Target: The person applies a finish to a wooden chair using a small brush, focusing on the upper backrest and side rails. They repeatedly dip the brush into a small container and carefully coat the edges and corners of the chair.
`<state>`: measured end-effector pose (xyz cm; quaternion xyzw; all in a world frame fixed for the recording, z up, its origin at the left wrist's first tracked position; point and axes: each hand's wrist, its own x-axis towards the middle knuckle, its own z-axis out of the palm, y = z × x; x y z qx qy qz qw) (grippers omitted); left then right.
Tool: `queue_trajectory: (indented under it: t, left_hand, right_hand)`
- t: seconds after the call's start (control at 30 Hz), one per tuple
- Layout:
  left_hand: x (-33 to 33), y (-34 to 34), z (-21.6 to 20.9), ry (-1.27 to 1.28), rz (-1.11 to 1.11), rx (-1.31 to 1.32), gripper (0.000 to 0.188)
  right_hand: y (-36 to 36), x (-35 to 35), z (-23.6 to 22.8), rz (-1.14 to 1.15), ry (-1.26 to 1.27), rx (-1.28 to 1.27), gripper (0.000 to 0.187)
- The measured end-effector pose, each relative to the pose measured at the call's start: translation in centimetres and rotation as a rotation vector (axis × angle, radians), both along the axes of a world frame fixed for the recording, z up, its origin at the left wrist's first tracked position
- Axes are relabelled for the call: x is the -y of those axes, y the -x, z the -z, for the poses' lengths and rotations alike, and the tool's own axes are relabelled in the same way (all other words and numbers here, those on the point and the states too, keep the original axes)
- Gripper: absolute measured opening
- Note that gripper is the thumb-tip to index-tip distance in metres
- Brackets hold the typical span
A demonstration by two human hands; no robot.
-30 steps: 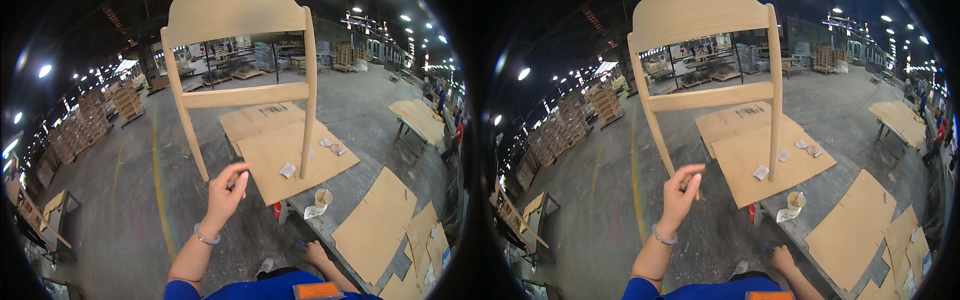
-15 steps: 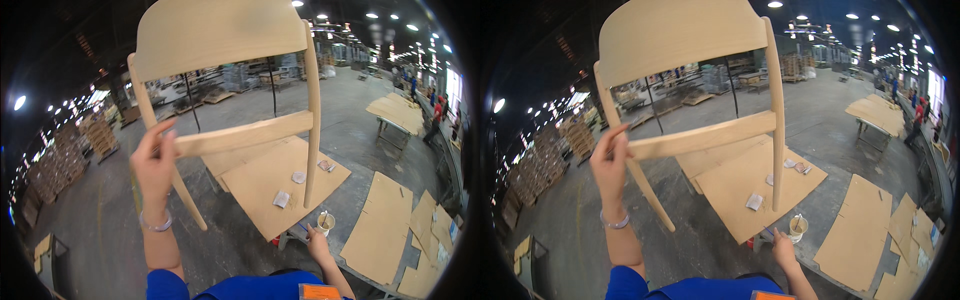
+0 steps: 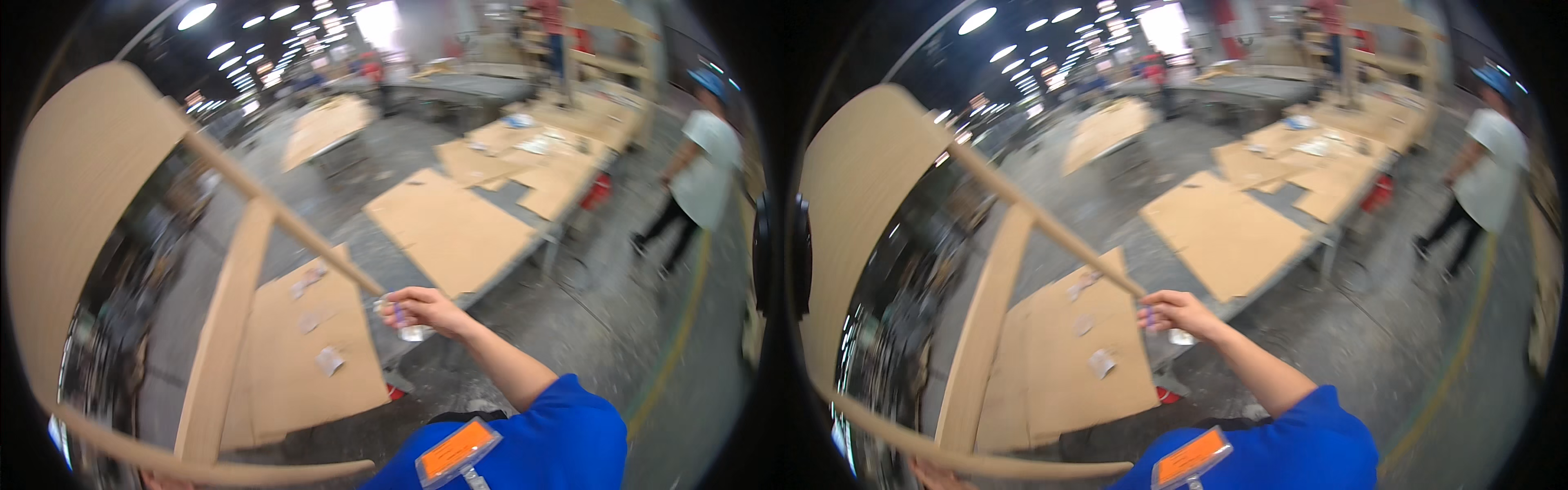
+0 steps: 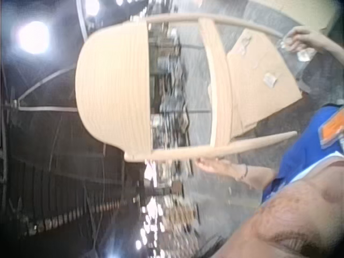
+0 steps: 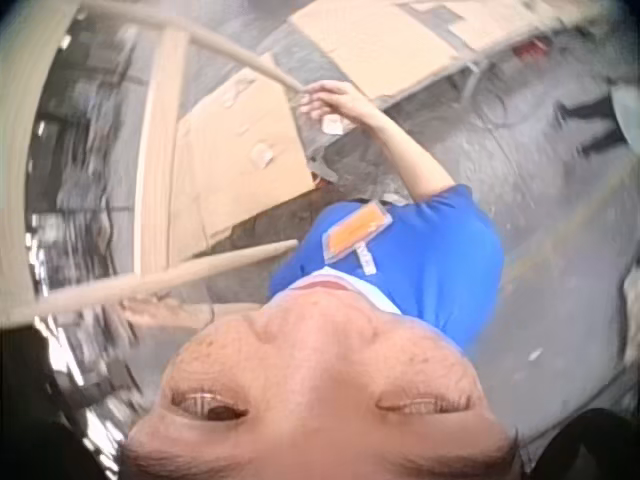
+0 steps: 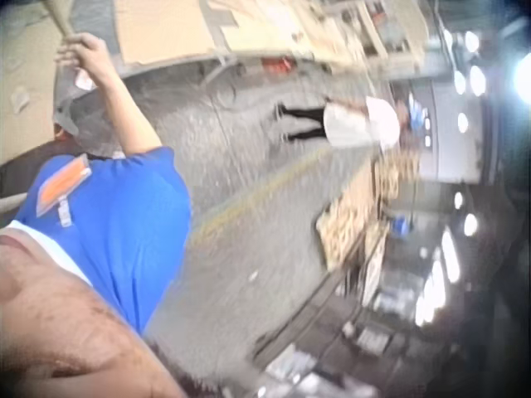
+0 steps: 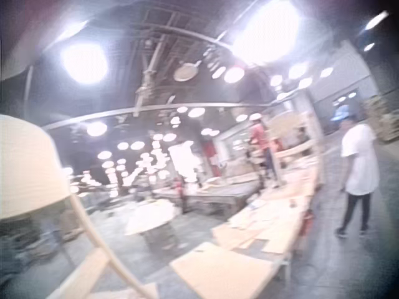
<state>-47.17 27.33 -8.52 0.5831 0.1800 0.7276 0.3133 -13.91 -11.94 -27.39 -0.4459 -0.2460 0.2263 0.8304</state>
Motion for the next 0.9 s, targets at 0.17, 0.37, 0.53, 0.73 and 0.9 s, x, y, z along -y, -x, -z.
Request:
queue_trajectory:
  t: [0.17, 0.37, 0.53, 0.73, 0.9]
  left_hand:
    - [0.4, -4.4, 0.8, -0.068, 0.081, -0.069, 0.049]
    - [1.6, -4.6, 0.6, -0.123, 0.145, -0.135, 0.049]
    - [2.8, -1.0, 0.9, -0.135, 0.152, -0.281, 0.050]
    - [4.1, 1.0, 0.9, 0.059, 0.187, -0.099, 0.056]
    - [4.7, 5.0, 2.1, 0.123, 0.314, 0.099, 0.062]
  right_hand:
    - [6.9, 6.3, -0.4, 0.448, -0.117, -0.056, 0.040]
    - [13.0, 10.9, -1.0, 1.076, -0.211, -0.118, 0.028]
    - [10.6, 1.9, -10.9, 1.056, -0.323, 0.367, 0.027]
    - [9.5, -14.2, -24.6, 0.914, -0.547, 1.021, 0.022]
    - [10.2, -22.6, -30.8, 1.053, -0.722, 1.143, 0.030]
